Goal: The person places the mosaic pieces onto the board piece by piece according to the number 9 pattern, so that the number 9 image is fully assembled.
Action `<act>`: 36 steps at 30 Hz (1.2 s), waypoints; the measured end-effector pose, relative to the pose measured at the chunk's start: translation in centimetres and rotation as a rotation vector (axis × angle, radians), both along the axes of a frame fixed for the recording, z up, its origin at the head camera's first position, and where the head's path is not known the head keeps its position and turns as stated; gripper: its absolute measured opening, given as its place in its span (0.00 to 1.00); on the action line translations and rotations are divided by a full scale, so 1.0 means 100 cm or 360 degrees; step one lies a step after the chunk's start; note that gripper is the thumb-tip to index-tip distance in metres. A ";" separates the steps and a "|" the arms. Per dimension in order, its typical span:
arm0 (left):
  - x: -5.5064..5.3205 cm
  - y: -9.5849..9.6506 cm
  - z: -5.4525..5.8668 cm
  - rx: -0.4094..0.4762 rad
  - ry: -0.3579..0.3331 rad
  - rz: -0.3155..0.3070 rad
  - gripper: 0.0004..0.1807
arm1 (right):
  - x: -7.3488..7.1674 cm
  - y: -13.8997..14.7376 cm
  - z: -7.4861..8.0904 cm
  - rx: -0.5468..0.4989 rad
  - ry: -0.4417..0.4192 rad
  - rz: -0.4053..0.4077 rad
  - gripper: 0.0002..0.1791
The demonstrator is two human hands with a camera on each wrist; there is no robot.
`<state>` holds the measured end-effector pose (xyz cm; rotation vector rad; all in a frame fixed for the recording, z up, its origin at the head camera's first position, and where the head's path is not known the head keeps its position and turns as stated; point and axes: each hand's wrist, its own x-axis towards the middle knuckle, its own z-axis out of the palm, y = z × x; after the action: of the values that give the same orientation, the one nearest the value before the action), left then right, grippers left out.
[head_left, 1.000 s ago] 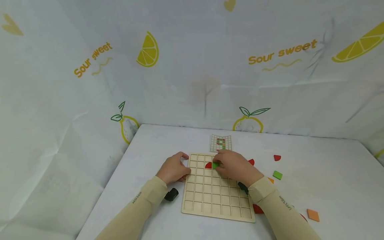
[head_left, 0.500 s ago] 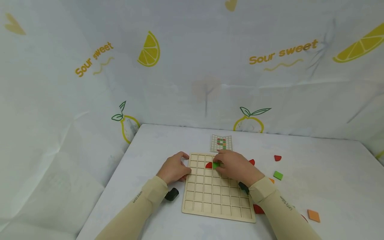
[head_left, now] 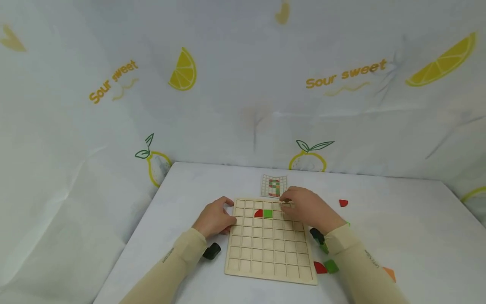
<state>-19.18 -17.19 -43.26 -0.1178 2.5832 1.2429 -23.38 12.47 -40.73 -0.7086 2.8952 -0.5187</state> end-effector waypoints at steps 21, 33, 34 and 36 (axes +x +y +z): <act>-0.002 0.003 -0.006 -0.0036 -0.0012 -0.0003 0.30 | -0.011 0.132 -0.004 0.0069 0.0033 -0.0464 0.20; -0.002 0.002 -0.005 -0.0021 0.0016 -0.0003 0.30 | -0.015 0.151 -0.003 0.0155 -0.0127 -0.0639 0.24; -0.002 0.002 -0.005 -0.0023 0.0015 -0.0004 0.30 | -0.015 0.151 -0.004 0.0161 -0.0139 -0.0645 0.24; -0.002 0.003 -0.005 -0.0026 0.0006 -0.0004 0.29 | -0.014 0.151 -0.007 0.0166 -0.0151 -0.0648 0.22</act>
<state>-19.38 -16.90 -43.76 -0.1158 2.5962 1.2221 -24.80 27.55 -41.40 -0.0734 2.9523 -0.4206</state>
